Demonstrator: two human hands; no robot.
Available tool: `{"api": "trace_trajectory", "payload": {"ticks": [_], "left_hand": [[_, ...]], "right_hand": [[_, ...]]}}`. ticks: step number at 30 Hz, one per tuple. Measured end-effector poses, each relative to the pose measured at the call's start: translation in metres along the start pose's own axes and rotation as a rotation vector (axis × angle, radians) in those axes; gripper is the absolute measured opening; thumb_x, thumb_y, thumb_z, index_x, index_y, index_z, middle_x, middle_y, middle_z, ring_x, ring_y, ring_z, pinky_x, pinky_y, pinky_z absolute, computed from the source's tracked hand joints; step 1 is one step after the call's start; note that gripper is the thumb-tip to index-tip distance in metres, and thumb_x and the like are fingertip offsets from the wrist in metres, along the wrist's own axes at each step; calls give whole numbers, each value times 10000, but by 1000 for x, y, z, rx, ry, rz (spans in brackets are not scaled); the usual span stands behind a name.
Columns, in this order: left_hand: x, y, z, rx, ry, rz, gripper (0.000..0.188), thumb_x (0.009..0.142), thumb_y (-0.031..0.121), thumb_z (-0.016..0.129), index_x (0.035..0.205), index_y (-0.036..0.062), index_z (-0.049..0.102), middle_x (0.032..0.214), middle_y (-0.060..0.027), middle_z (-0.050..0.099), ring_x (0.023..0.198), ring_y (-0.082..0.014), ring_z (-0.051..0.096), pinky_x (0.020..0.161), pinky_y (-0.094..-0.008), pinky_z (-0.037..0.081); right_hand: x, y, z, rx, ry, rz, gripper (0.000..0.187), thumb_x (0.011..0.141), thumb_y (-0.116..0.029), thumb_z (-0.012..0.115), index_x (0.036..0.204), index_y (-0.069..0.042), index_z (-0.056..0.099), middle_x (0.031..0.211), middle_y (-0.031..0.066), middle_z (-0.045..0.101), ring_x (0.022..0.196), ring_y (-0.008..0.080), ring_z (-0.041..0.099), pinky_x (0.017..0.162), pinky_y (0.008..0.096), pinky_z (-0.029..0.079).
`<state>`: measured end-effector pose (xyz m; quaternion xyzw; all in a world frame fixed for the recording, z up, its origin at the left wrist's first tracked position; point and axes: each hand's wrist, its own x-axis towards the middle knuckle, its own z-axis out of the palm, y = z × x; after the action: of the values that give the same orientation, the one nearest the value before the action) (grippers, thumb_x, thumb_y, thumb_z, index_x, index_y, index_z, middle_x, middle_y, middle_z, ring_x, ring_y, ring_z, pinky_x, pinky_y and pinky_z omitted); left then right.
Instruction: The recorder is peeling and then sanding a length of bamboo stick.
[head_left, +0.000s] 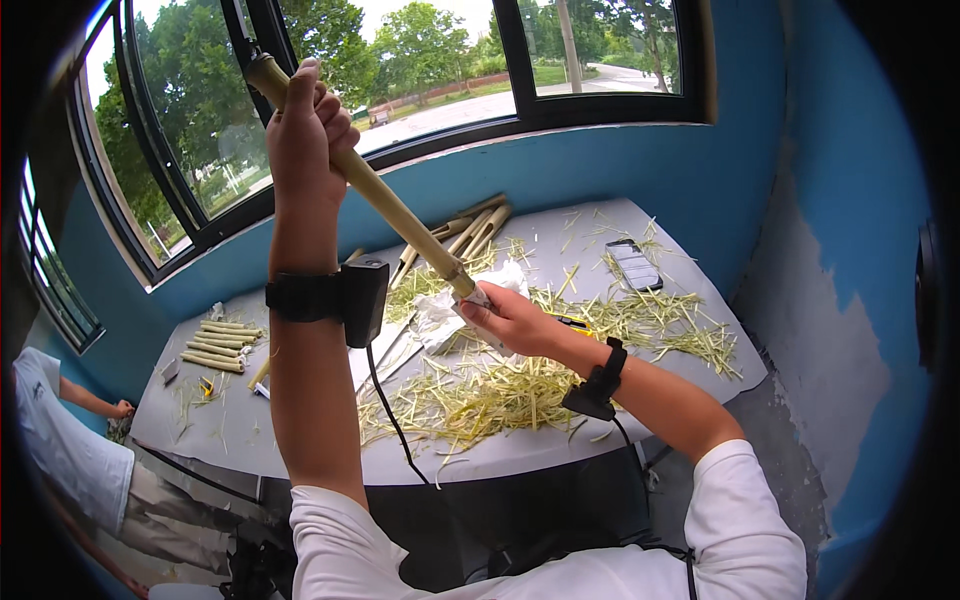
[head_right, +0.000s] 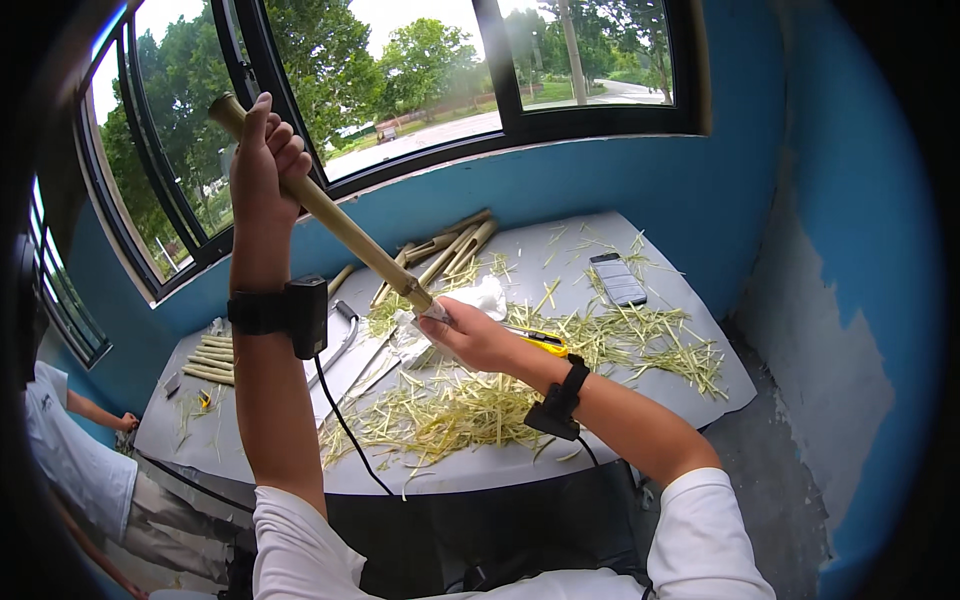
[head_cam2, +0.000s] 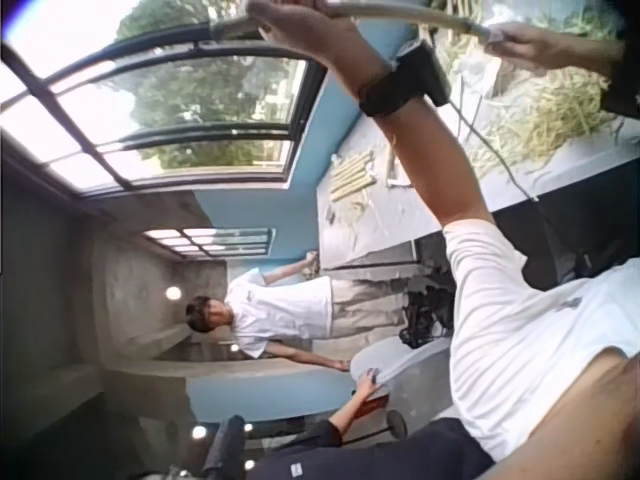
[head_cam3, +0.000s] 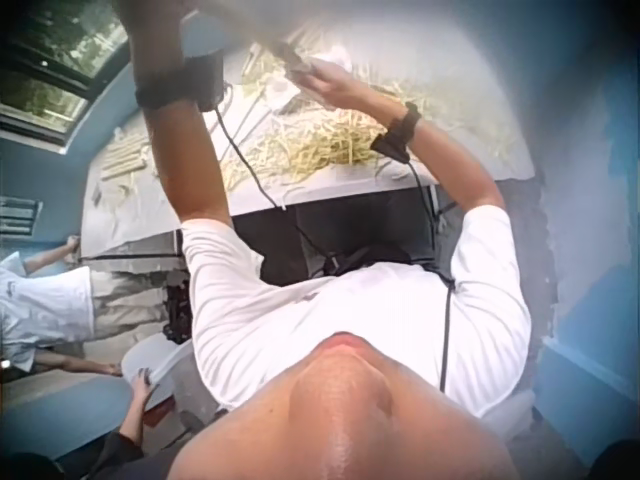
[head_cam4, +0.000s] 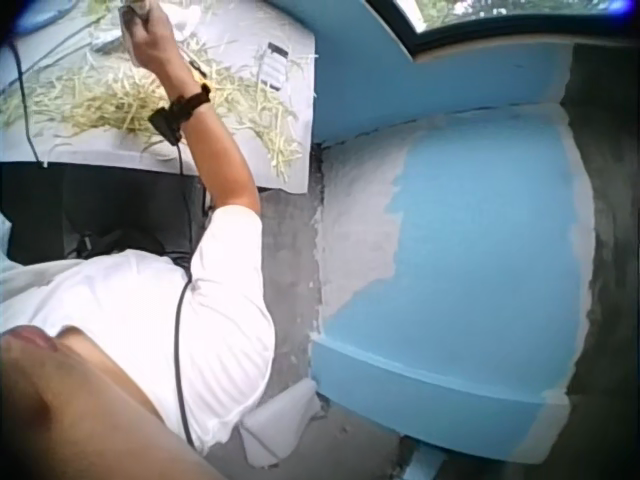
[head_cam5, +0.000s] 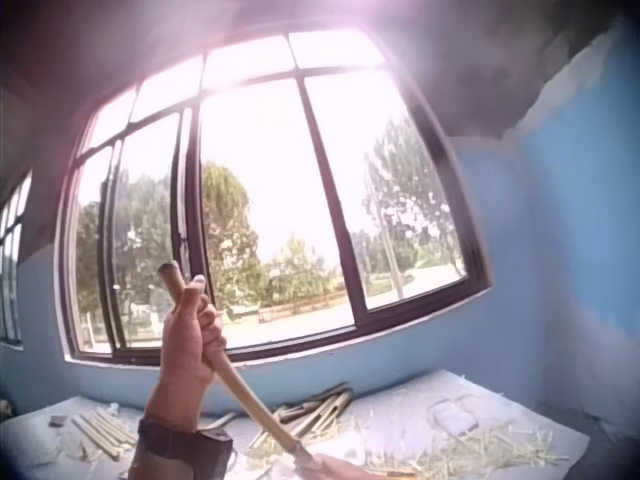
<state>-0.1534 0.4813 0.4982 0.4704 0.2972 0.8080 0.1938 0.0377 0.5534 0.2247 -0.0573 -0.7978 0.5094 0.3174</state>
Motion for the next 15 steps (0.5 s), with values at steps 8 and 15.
{"api": "trace_trajectory", "payload": {"ticks": [8,15], "left_hand": [[0,7,-37,-569,-517,-241,405,1154,380,624,836,193,455,705,69,422,522,-43,366,461,-238,352],[-32,-16,-45,-985,-776,-359,432,1209,370,481,824,173,464,574,61,390,442,-65,372,414,-245,378]], "right_hand": [[-17,-45,-7,173,-173,64,499,1153,-538,600,906,-105,576,709,-58,464,652,63,435,581,307,384],[-28,-89,16,314,-198,397,558,1100,-564,684,774,-127,565,636,-47,508,537,50,491,489,282,368]]}}
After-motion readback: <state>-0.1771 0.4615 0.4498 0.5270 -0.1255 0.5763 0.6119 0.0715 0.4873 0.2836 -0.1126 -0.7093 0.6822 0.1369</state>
